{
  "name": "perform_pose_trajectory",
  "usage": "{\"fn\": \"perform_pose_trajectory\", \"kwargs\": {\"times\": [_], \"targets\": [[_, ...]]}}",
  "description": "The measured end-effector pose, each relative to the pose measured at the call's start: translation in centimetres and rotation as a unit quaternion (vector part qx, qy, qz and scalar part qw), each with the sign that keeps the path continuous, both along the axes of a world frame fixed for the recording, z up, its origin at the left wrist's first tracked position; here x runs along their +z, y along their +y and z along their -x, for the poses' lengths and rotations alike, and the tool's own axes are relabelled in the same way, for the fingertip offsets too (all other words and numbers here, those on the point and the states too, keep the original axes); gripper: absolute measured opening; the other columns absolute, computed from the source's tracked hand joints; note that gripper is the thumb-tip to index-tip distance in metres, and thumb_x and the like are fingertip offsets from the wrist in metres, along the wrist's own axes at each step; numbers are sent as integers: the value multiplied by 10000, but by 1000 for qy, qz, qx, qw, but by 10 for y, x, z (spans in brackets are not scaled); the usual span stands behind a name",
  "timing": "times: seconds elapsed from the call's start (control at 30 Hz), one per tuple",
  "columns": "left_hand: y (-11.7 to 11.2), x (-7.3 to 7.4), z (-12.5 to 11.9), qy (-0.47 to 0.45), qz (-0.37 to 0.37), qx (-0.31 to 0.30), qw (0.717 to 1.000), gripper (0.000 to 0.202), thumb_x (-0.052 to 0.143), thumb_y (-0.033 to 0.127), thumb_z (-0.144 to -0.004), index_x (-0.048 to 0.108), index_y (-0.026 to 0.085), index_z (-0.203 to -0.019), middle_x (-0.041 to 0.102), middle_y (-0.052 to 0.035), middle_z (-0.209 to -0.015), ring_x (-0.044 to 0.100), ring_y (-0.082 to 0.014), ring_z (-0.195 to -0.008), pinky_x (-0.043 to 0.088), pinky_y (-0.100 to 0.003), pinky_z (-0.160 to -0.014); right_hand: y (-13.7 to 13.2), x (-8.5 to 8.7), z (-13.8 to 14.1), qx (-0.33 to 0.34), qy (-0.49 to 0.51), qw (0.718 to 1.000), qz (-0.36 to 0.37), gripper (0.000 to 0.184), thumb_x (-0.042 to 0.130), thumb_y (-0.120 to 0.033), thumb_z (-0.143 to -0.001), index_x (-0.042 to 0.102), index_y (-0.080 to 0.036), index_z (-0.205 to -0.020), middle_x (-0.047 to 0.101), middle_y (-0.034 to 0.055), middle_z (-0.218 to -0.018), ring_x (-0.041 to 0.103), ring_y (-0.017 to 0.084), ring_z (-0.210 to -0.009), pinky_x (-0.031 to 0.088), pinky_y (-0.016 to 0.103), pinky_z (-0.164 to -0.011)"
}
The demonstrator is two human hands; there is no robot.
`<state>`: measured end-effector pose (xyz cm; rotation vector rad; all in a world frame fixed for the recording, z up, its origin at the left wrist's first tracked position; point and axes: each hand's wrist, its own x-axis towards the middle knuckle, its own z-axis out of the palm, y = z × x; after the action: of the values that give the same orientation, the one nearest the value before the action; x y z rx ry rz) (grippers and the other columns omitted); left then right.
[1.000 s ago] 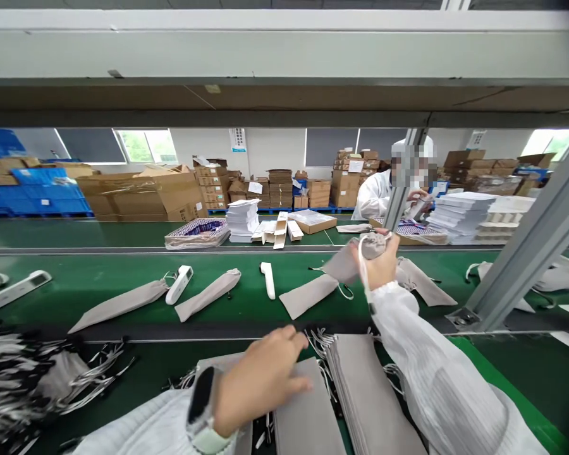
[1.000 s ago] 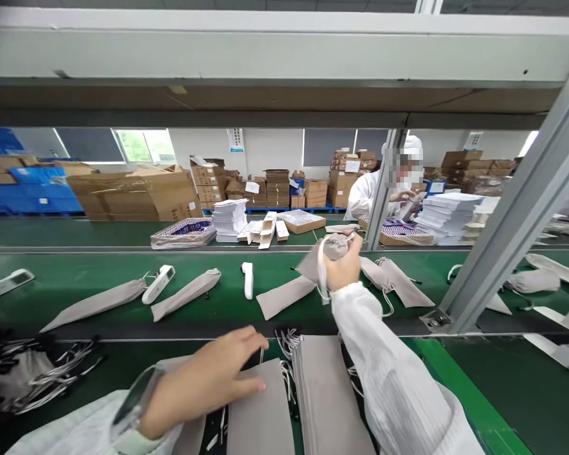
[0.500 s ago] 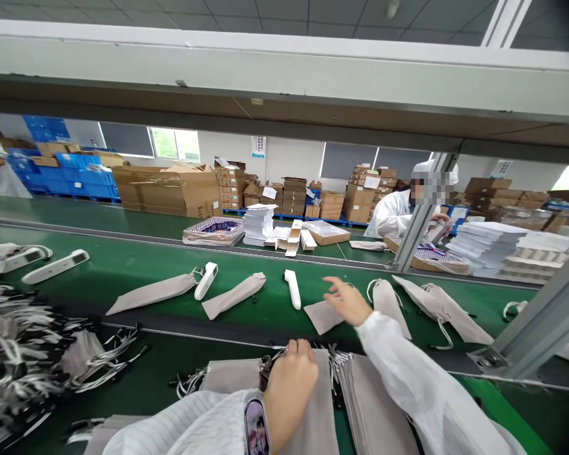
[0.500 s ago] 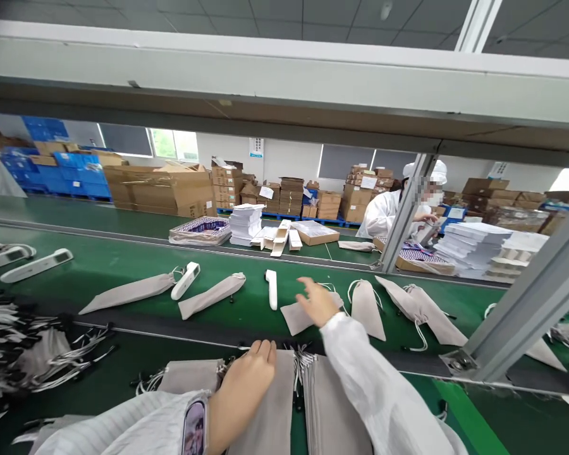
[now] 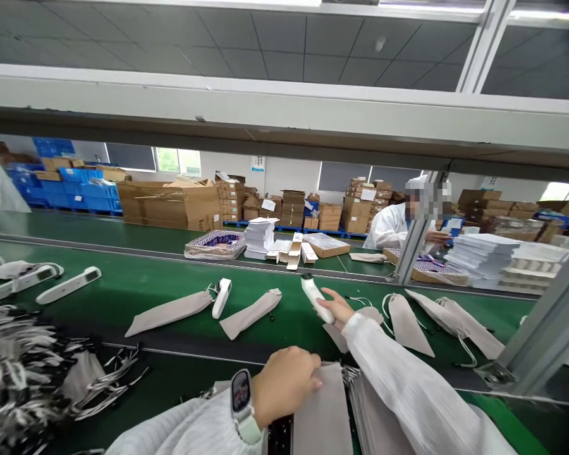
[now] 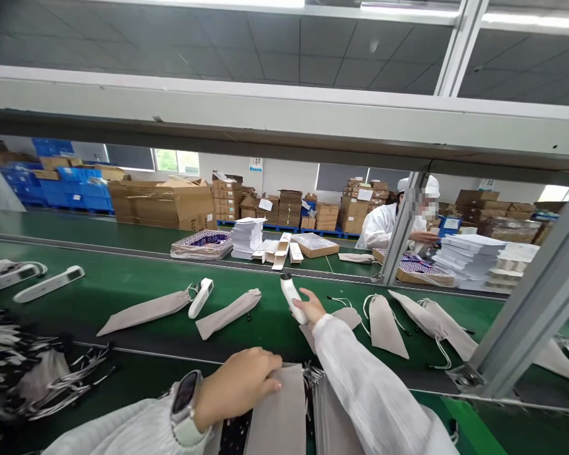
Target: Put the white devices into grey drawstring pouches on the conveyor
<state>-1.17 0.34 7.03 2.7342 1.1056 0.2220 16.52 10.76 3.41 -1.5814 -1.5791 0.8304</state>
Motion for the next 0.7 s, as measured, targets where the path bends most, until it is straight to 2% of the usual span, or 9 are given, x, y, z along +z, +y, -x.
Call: {"fn": "perform_pose_trajectory", "kwargs": {"times": [0.07, 0.13, 0.17, 0.2, 0.27, 0.43, 0.53, 0.63, 0.7], "targets": [[2, 10, 4, -81, 49, -32, 995, 137, 498, 297, -761, 492, 177, -696, 520, 17, -660, 489, -151, -651, 309, -224, -520, -28, 20, -10, 41, 107, 993, -20, 608, 419, -276, -802, 26, -219, -1263, 529, 57, -918, 537, 157, -819, 440, 298, -690], [3, 18, 6, -135, 102, -40, 985, 179, 480, 343, -762, 480, 176, -696, 478, 31, -625, 464, -131, -616, 284, -211, -495, -57, 40, -13, 118, 302, 945, -44, 784, 542, -291, -735, -43, -310, -1256, 521, 33, -922, 540, 172, -803, 438, 333, -701], [2, 22, 6, -151, 126, -40, 980, 190, 469, 354, -765, 476, 176, -699, 458, 36, -615, 450, -121, -601, 275, -206, -487, -69, 49, -13, 137, 357, 922, -56, 836, 583, -283, -706, -50, -354, -1247, 518, 18, -906, 546, 176, -776, 439, 346, -691], [1, 25, 6, -162, 146, -41, 975, 192, 452, 354, -773, 472, 176, -703, 440, 41, -611, 434, -112, -587, 267, -204, -480, -78, 57, -11, 151, 400, 902, -63, 885, 616, -264, -677, -58, -392, -1236, 511, 6, -895, 549, 177, -758, 438, 360, -688], [-1, 29, 5, -182, 172, -53, 967, 190, 413, 332, -796, 452, 176, -695, 409, 46, -614, 397, -100, -574, 257, -200, -480, -90, 66, -6, 161, 437, 883, -66, 948, 650, -222, -641, -74, -448, -1211, 495, -16, -875, 552, 172, -733, 438, 374, -680], [-5, 32, -1, -256, 160, -66, 951, 200, 363, 297, -833, 417, 174, -684, 387, 39, -688, 370, -93, -610, 279, -198, -537, -91, 67, 0, 160, 451, 876, -55, 956, 675, -190, -607, -30, -470, -1188, 464, -42, -791, 540, 143, -663, 445, 347, -631], [-4, 30, -4, -303, 127, -36, 944, 210, 339, 311, -848, 422, 177, -708, 389, 28, -714, 390, -102, -642, 295, -207, -568, -89, 62, 0, 155, 426, 890, -47, 659, 624, -297, -673, 166, -416, -1131, 452, -34, -811, 509, 104, -594, 436, 266, -551], [-2, 28, -4, -345, 82, -1, 935, 194, 335, 300, -853, 431, 179, -735, 386, 15, -736, 403, -114, -686, 309, -217, -610, -90, 55, 5, 202, 313, 927, -43, 310, 530, -441, -724, 396, -253, -931, 416, -27, -710, 439, 75, -528, 371, 173, -444], [-1, 27, -4, -357, 64, 13, 932, 206, 338, 292, -853, 433, 175, -713, 375, 9, -740, 403, -117, -698, 317, -221, -623, -92, 50, 11, 242, 216, 945, -33, 343, 440, -524, -746, 434, -184, -789, 381, -23, -635, 394, 70, -480, 323, 160, -389]]}}
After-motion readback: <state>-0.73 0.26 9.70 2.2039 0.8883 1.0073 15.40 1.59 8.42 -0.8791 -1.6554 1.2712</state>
